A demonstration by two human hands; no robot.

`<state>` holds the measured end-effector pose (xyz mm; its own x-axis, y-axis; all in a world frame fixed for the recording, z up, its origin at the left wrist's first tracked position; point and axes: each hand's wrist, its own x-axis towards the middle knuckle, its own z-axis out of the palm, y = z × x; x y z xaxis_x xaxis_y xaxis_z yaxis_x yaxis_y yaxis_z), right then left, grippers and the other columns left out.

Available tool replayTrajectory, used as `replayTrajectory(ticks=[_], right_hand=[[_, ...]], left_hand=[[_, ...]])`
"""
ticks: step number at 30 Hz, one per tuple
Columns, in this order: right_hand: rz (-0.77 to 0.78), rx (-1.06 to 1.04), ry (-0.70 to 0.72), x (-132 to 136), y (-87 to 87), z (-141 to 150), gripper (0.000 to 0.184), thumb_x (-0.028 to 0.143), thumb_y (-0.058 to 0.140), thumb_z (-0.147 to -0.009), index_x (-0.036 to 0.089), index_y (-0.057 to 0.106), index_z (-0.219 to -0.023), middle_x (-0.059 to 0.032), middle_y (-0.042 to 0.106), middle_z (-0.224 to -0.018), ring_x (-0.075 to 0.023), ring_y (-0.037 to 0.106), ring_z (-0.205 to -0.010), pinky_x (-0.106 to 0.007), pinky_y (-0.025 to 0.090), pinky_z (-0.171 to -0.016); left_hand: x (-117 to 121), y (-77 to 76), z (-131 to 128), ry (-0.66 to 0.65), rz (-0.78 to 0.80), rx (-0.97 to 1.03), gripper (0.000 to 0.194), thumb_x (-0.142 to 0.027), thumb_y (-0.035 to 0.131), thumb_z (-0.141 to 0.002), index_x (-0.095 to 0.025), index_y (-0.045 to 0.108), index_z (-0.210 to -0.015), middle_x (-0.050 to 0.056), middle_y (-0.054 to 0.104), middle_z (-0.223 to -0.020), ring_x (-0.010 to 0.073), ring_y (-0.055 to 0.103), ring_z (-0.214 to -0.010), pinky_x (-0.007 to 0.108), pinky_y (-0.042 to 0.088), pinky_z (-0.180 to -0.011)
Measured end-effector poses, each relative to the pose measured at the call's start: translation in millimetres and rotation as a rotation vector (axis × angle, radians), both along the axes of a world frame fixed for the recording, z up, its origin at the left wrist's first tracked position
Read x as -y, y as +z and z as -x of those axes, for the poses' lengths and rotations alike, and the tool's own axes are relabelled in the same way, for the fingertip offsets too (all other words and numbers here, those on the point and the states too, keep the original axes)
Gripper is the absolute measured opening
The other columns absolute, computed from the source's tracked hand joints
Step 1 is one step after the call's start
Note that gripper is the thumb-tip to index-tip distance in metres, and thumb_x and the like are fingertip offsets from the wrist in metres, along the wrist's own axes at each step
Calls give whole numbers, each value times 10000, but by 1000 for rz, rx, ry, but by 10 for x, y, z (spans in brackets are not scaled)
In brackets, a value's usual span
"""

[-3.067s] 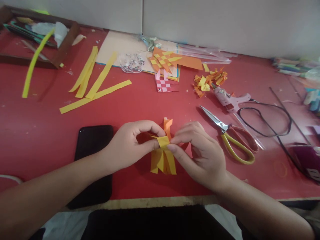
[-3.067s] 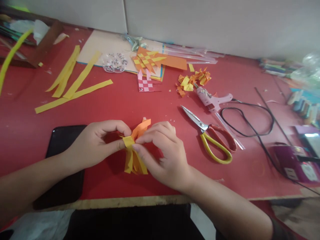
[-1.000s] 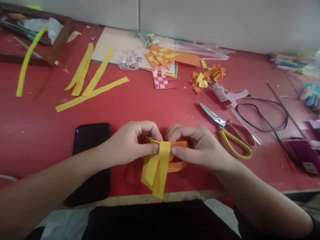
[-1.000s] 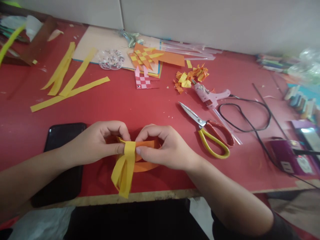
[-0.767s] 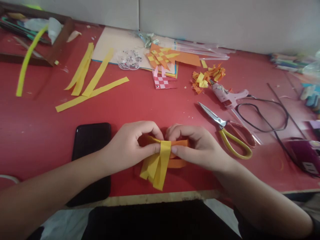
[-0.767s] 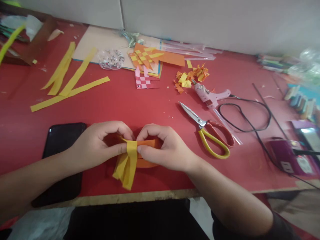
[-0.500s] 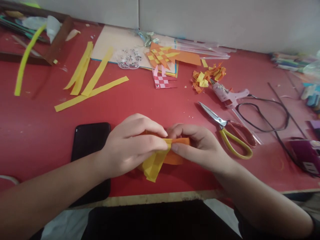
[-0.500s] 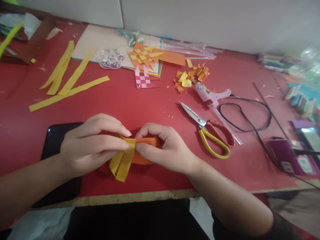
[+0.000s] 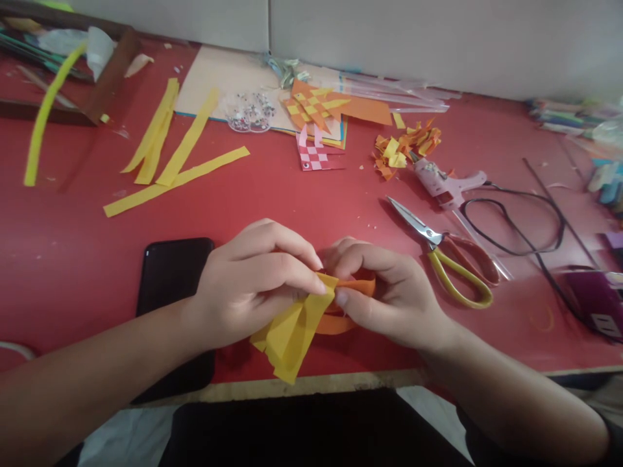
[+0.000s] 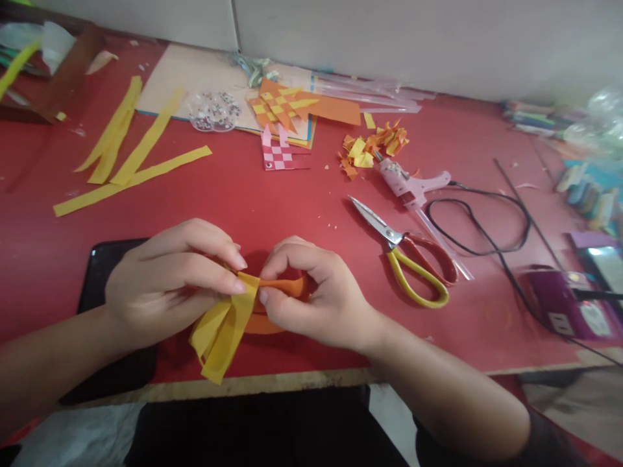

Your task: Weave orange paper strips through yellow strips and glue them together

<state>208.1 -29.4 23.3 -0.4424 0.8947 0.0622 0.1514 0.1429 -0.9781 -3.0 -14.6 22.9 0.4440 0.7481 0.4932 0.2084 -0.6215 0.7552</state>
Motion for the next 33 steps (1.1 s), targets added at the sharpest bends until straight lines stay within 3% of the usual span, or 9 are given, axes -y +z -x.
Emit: replayTrajectory(ticks=[11, 33], right_hand=[[-70, 22, -10, 2, 25, 35, 94, 137, 618, -768, 220, 575, -764, -32, 613, -762, -180, 571, -758, -360, 493, -709], [-212, 42, -16, -13, 38, 34, 110, 131, 640, -774, 234, 611, -805, -25, 641, -770, -187, 592, -760, -385, 500, -745]], left_hand=[[16, -1, -8, 1, -39, 26, 187, -117, 668, -853, -292, 711, -803, 23, 706, -897, 159, 652, -790, 313, 546, -719], [-20, -13, 6, -43, -23, -34, 153, -200, 633, -889, -306, 702, -803, 17, 726, -871, 175, 659, -794, 339, 546, -751]])
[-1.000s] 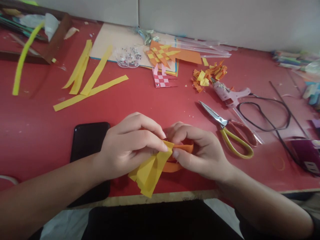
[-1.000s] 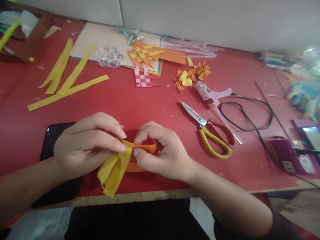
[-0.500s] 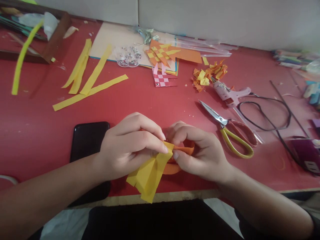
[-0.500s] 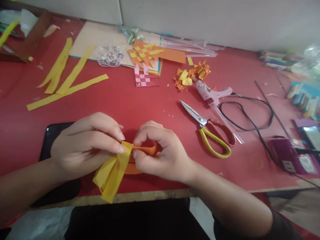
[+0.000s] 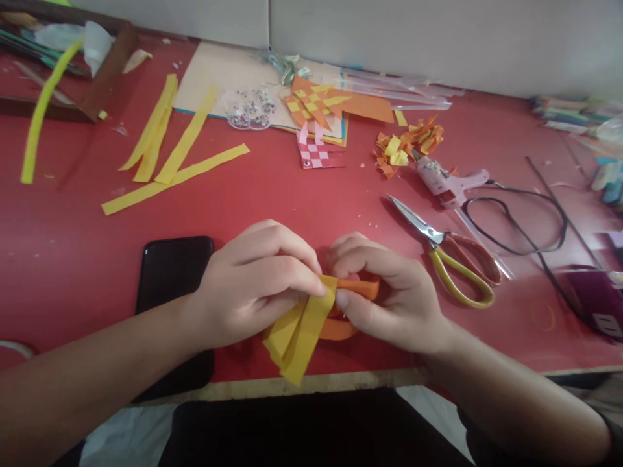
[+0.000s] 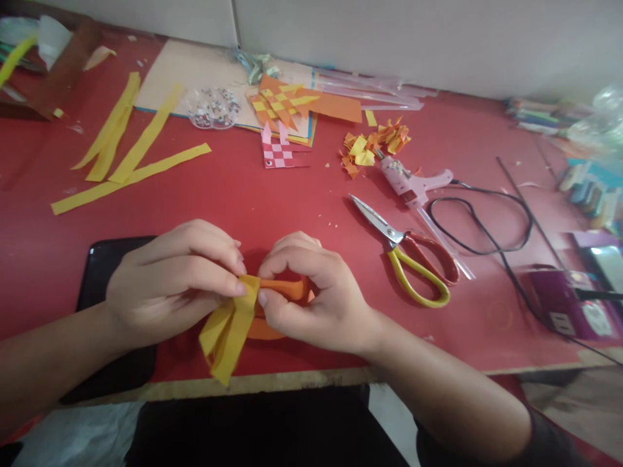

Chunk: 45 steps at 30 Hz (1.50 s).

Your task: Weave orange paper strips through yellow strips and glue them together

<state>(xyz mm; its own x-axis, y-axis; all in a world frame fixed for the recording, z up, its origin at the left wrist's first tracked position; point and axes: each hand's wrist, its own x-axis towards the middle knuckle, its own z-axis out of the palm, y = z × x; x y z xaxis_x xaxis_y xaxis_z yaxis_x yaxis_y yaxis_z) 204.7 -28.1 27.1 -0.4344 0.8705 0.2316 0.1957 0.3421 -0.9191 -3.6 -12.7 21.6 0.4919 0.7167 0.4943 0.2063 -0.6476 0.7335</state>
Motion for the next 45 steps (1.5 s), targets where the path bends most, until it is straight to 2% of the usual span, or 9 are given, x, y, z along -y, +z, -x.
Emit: replayTrajectory(ticks=[6, 10, 15, 19, 22, 27, 34, 45], right_hand=[[-26, 20, -31, -13, -8, -14, 126, 138, 667, -786, 244, 677, -852, -34, 695, -800, -203, 627, -803, -404, 533, -776], [-29, 31, -56, -8, -21, -4, 142, 125, 662, -782, 247, 695, -845, -30, 703, -784, -205, 640, -800, -404, 544, -778], [16, 92, -156, 13, -16, 0, 149, 112, 638, -794, 248, 689, -830, -32, 695, -830, -186, 651, -785, -361, 546, -722], [3, 108, -160, 18, -33, -6, 125, 139, 679, -796, 249, 693, -854, -32, 702, -851, -190, 655, -809, -364, 547, -741], [12, 115, -147, 18, -40, -3, 115, 168, 681, -821, 247, 711, -899, -40, 716, -895, -194, 667, -850, -360, 552, -755], [19, 100, -141, 22, -30, 8, 123, 143, 656, -843, 233, 717, -901, -45, 718, -893, -175, 672, -837, -335, 560, -741], [-60, 111, -165, 24, -41, 18, 145, 108, 652, -824, 234, 709, -868, -31, 721, -850, -174, 682, -813, -336, 571, -736], [-114, 127, -181, 13, -62, 33, 180, 70, 642, -801, 233, 702, -847, -24, 725, -832, -167, 682, -793, -340, 568, -746]], left_hand=[[-5, -3, 5, 31, 10, -19, 149, -272, 613, -912, -314, 701, -799, 22, 736, -858, 194, 670, -813, 362, 552, -766], [8, -10, 9, 51, -45, -30, 118, -228, 648, -890, -321, 713, -856, 13, 744, -889, 190, 671, -817, 363, 550, -776], [28, -26, 23, 103, -124, -107, 226, -123, 623, -887, -312, 711, -973, 10, 753, -993, 190, 677, -914, 381, 544, -857], [36, -2, 16, 129, -172, -143, 185, -153, 659, -874, -302, 709, -972, 0, 761, -989, 185, 692, -898, 399, 545, -910], [38, 8, 14, 139, -156, -164, 156, -183, 656, -883, -319, 707, -942, -16, 763, -982, 187, 702, -884, 408, 551, -906], [33, -14, 17, 131, -179, -144, 179, -144, 662, -871, -290, 692, -969, 5, 757, -985, 184, 688, -898, 398, 547, -906], [4, -46, -23, 135, -217, -65, 160, -80, 659, -857, -226, 693, -912, 31, 757, -902, 177, 677, -844, 354, 555, -784], [15, -20, -15, 101, -191, -43, 171, -34, 673, -826, -176, 697, -918, 62, 749, -912, 175, 667, -858, 356, 536, -837]])
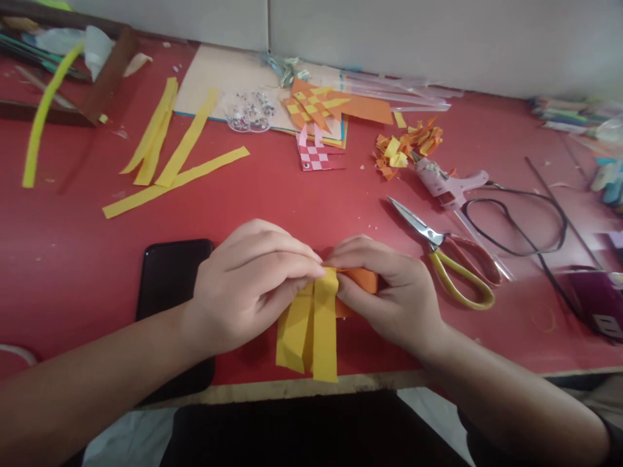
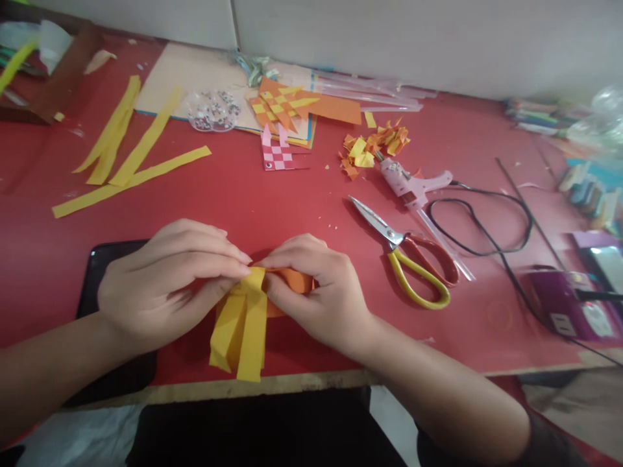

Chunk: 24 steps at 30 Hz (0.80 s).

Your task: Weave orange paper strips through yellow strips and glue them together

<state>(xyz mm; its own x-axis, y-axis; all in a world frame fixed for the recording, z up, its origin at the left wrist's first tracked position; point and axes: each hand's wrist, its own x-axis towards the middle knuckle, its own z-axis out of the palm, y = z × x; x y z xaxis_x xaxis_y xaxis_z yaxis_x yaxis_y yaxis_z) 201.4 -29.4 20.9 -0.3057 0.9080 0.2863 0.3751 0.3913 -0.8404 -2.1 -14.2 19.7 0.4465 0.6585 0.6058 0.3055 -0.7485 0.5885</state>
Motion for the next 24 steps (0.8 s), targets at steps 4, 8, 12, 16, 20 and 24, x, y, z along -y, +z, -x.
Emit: replayTrajectory(ticks=[4, 8, 12, 16, 20, 24], right_hand=[[7, 23, 8, -1, -2, -2, 173, 75, 630, -799, 226, 690, -860, -22, 723, -848, -158, 682, -811, -311, 568, -743], [-67, 100, -46, -3, 9, -16, 202, 105, 657, -787, 218, 667, -954, -40, 712, -915, -172, 677, -849, -312, 565, -751], [-255, 228, -51, -30, -3, -50, 153, 154, 697, -815, 235, 688, -944, -52, 700, -950, -194, 662, -889, -361, 543, -800], [-371, 302, -64, -62, -43, -74, 109, 145, 668, -840, 244, 710, -853, -33, 700, -866, -202, 648, -853, -384, 519, -797], [-459, 352, -76, -64, -81, -71, 105, 135, 647, -845, 231, 685, -862, -24, 706, -834, -213, 645, -867, -395, 486, -800], [-561, 388, -24, -66, -92, -72, 116, 104, 657, -822, 211, 654, -866, -27, 709, -809, -215, 645, -849, -391, 471, -769]], left_hand=[[11, -11, 11, -17, 57, -2, 150, -65, 660, -851, -191, 683, -930, 56, 743, -934, 172, 665, -886, 339, 526, -842], [1, -50, 6, 10, 181, -39, 89, -123, 626, -893, -198, 661, -927, 41, 732, -972, 154, 668, -915, 292, 518, -835], [-21, -77, -18, 8, 343, -108, 71, -149, 610, -896, -207, 639, -925, -6, 727, -929, 123, 672, -860, 245, 511, -798], [-15, -70, -36, -20, 563, -24, 90, -187, 625, -886, -221, 605, -967, -21, 697, -916, 110, 668, -814, 216, 524, -737], [-10, -63, -39, -65, 887, 144, 319, -250, 697, -841, -231, 532, -1114, -4, 661, -935, 129, 674, -841, 213, 547, -700], [-49, -70, -31, -152, 1101, 201, 375, -199, 719, -800, -223, 528, -1122, -6, 636, -927, 126, 663, -862, 219, 547, -735]])
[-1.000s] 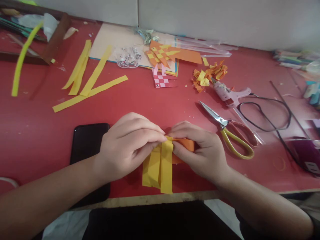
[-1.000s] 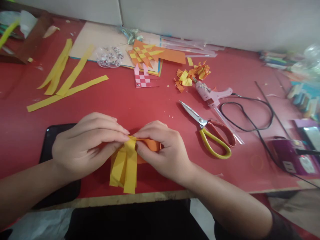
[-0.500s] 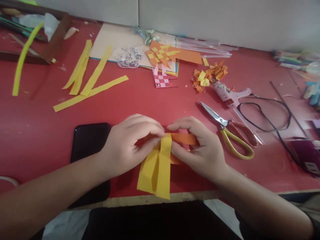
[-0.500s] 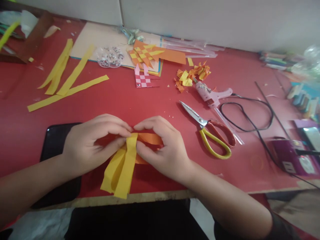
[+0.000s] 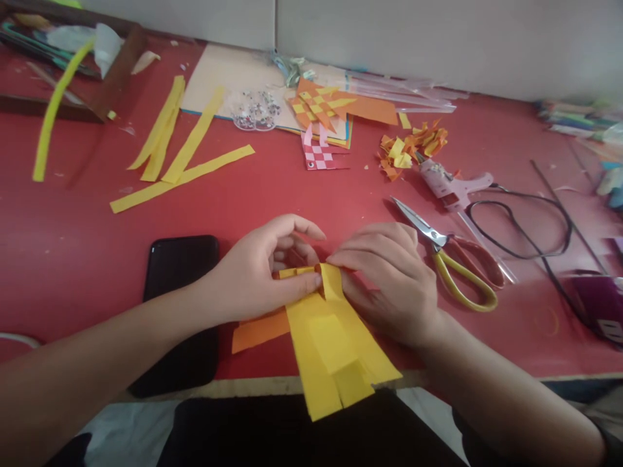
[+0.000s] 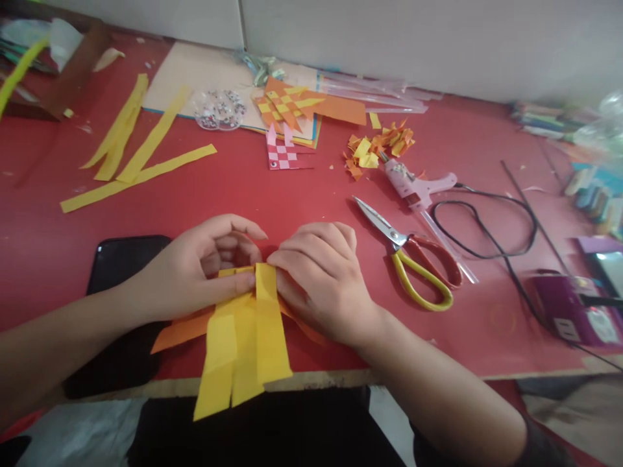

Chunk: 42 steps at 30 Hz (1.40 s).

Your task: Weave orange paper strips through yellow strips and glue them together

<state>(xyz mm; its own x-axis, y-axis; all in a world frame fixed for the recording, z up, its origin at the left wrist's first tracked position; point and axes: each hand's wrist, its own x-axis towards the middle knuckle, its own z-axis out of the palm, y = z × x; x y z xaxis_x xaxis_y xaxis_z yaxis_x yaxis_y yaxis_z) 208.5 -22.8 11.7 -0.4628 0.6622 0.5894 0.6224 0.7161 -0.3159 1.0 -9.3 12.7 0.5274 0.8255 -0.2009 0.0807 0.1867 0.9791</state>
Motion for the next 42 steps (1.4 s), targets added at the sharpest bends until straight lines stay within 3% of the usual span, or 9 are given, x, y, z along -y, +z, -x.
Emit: replayTrajectory(ticks=[5, 9, 13, 18, 24, 30, 36, 39, 42], right_hand=[[70, -20, 127, -28, -9, -5, 67, 162, 693, -819, 214, 659, -843, -27, 711, -798, -206, 650, -813, -386, 502, -748], [171, -103, 186, -38, 9, -11, 119, 146, 698, -799, 213, 670, -894, -48, 706, -830, -208, 655, -824, -382, 544, -756], [429, -180, 94, -24, 44, -80, 271, 148, 644, -817, 244, 647, -1071, -36, 689, -897, -188, 648, -818, -354, 548, -737], [711, -572, -70, -87, 49, -210, 154, 243, 675, -850, 260, 693, -1002, -6, 694, -858, -149, 657, -754, -279, 553, -657], [1050, -802, 172, -214, 117, -284, 278, 478, 599, -871, 244, 748, -863, -28, 735, -726, -216, 711, -648, -371, 601, -586], [1022, -750, 237, -142, 82, -296, 201, 260, 754, -815, 309, 738, -1010, -2, 754, -918, -178, 725, -807, -327, 610, -706], [876, -730, 303, -165, 70, -321, 90, 341, 708, -856, 253, 688, -850, -24, 662, -989, -148, 640, -805, -314, 559, -667], [984, -691, 345, -137, 96, -286, 103, 351, 653, -895, 252, 639, -872, -7, 677, -822, -141, 621, -676, -302, 543, -590], [987, -601, 250, -103, 127, -216, 67, 289, 675, -875, 228, 650, -861, 9, 648, -691, -122, 592, -594, -263, 508, -529]], left_hand=[[-45, -12, 4, -115, 122, -58, 360, -151, 712, -761, -211, 552, -1078, -9, 653, -875, 129, 652, -815, 227, 527, -695], [-44, -24, 6, -116, 66, -25, 301, -133, 702, -756, -198, 583, -1025, -6, 662, -862, 126, 655, -799, 226, 529, -687], [-63, -41, 44, -9, -135, -5, 217, -158, 689, -799, -210, 627, -1001, 1, 682, -876, 126, 668, -787, 218, 537, -658], [-111, -54, 95, 97, -275, -104, 97, -198, 702, -814, -202, 688, -911, 7, 709, -866, 137, 675, -766, 227, 545, -656], [-115, -36, 104, 91, -324, -159, 83, -228, 705, -820, -219, 708, -903, -7, 727, -846, 130, 682, -739, 209, 535, -627], [-114, -22, 100, 73, -377, -186, 84, -235, 705, -826, -225, 707, -909, -15, 736, -857, 125, 686, -749, 201, 544, -652], [-113, -20, 99, 56, -371, -162, 63, -244, 712, -827, -228, 702, -887, -9, 739, -851, 128, 686, -727, 204, 551, -634], [-118, -11, 99, 24, -368, -142, 68, -268, 712, -832, -223, 694, -881, -4, 740, -850, 132, 689, -728, 212, 560, -643], [-122, -5, 98, 0, -395, -151, 67, -261, 710, -836, -220, 703, -889, 2, 741, -860, 139, 693, -752, 224, 568, -681]])
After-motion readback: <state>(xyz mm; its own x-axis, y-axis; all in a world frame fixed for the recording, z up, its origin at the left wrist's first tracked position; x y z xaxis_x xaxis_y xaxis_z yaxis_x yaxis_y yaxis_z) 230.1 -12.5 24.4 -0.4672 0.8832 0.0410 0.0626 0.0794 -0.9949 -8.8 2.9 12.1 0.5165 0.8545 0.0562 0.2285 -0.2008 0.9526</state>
